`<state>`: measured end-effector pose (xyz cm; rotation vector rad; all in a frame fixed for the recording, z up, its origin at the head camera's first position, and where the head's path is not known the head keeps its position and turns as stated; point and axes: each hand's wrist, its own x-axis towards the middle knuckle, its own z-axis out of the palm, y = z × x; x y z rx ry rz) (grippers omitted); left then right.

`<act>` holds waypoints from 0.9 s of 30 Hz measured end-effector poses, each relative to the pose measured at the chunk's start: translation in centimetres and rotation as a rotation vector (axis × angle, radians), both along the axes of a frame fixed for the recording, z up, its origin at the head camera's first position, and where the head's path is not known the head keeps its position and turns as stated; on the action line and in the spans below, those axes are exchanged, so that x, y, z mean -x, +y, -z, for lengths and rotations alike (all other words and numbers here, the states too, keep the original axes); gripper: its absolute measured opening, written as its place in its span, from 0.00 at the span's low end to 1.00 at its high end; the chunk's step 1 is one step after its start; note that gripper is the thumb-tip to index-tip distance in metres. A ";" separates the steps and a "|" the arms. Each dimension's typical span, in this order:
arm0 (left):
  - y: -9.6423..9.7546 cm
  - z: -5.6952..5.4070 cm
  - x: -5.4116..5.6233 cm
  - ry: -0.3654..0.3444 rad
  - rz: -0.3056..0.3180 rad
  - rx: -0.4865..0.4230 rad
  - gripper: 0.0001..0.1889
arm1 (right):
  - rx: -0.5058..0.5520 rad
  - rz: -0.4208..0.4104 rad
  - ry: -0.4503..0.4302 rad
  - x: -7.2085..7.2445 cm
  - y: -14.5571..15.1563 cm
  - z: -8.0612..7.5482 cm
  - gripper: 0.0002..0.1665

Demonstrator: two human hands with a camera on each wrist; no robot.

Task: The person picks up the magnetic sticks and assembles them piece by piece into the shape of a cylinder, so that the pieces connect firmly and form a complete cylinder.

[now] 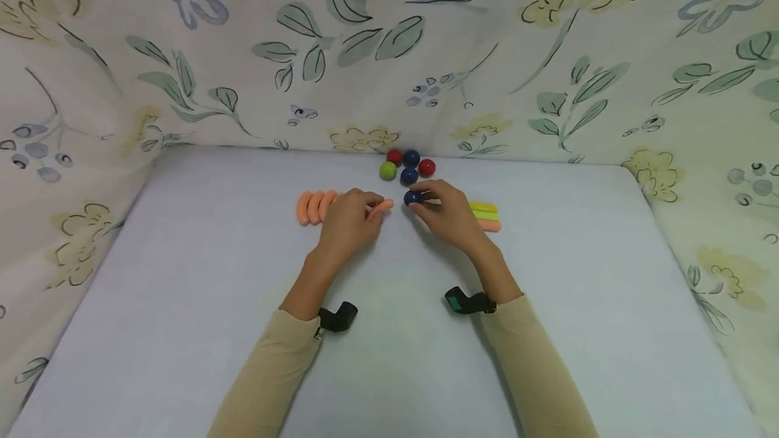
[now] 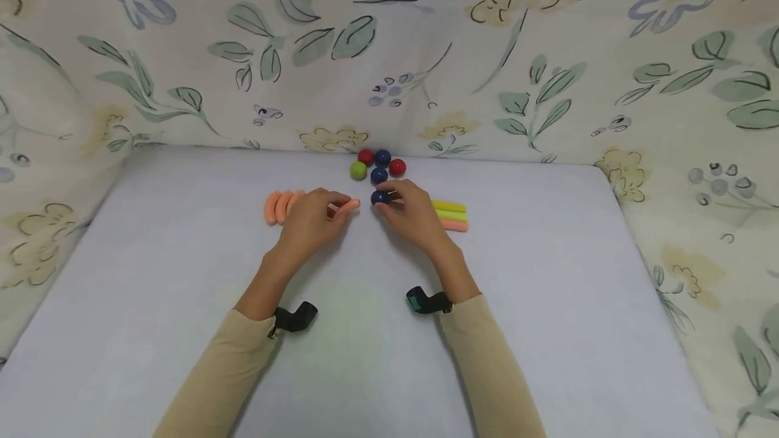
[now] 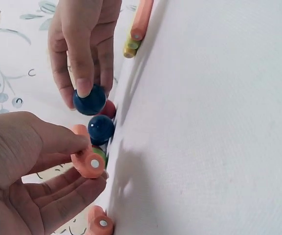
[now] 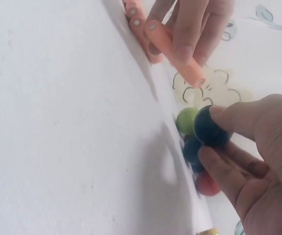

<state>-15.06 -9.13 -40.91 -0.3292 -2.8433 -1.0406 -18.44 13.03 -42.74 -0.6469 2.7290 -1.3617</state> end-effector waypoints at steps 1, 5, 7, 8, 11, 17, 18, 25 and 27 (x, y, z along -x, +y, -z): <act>0.1 -0.1 0.0 -0.020 -0.002 -0.015 0.16 | 0.019 0.002 -0.006 0.0 0.1 -0.1 0.20; 0.2 -0.6 -0.1 -0.068 -0.007 -0.027 0.16 | 0.073 0.017 -0.019 -0.2 -0.2 -0.4 0.21; 0.2 -0.7 -0.1 -0.080 0.000 -0.016 0.16 | 0.091 0.011 -0.017 -0.2 -0.5 -0.3 0.21; 0.2 -0.7 -0.1 -0.084 0.005 -0.009 0.16 | 0.092 -0.001 -0.012 -0.3 -0.8 -0.2 0.22; 0.2 -0.6 0.0 -0.088 0.019 0.008 0.15 | 0.100 -0.045 0.005 -0.4 -1.4 0.2 0.22; 0.2 -0.2 0.0 -0.079 0.008 0.017 0.15 | 0.114 -0.068 0.019 -0.4 -2.1 0.8 0.22; 0.2 -0.2 0.0 -0.080 0.006 0.015 0.15 | 0.111 -0.068 0.019 -0.3 -2.1 0.8 0.21; 0.5 0.2 -0.1 -0.115 -0.006 -0.002 0.14 | 0.053 -0.063 -0.004 -0.3 -1.8 1.2 0.20; 0.5 0.3 -0.1 -0.129 -0.012 -0.006 0.13 | 0.043 -0.063 -0.003 -0.3 -1.8 1.4 0.20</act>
